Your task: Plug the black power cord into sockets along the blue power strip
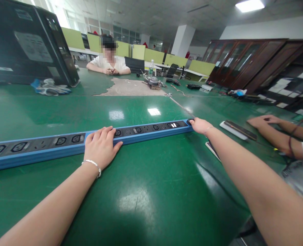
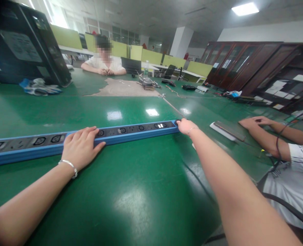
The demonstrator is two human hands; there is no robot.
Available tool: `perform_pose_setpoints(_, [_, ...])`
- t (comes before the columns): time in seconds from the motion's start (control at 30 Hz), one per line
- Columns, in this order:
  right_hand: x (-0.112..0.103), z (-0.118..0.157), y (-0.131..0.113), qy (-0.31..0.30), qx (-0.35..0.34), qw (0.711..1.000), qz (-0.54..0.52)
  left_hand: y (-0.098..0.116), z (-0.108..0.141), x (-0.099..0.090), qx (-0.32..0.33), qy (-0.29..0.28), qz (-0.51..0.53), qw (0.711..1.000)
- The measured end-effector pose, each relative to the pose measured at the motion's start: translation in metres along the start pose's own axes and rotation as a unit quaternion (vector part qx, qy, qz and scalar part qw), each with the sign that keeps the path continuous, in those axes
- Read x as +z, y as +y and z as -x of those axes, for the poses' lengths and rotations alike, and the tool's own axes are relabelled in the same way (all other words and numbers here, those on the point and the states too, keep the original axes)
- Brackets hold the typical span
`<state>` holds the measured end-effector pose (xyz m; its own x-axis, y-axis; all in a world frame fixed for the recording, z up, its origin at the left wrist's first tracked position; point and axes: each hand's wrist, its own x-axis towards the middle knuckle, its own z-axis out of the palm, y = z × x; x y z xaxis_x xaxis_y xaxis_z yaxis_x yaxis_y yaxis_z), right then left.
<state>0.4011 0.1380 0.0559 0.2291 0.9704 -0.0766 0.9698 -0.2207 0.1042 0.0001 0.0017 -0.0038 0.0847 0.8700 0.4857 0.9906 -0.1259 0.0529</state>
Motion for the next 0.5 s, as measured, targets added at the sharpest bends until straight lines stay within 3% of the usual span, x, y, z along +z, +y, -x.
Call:
perform_pose_setpoints(0.17, [0.0067, 0.0141, 0.0004, 0.026, 0.037, 0.998, -0.045, 0.0003, 0.0002, -0.0005, 0.002, 0.002, 0.005, 1.000])
perform_pose_setpoints(0.5, [0.0029, 0.0074, 0.0040, 0.039, 0.005, 0.998, -0.055, 0.0007, 0.0004, -0.0011, -0.002, 0.000, 0.010, 1.000])
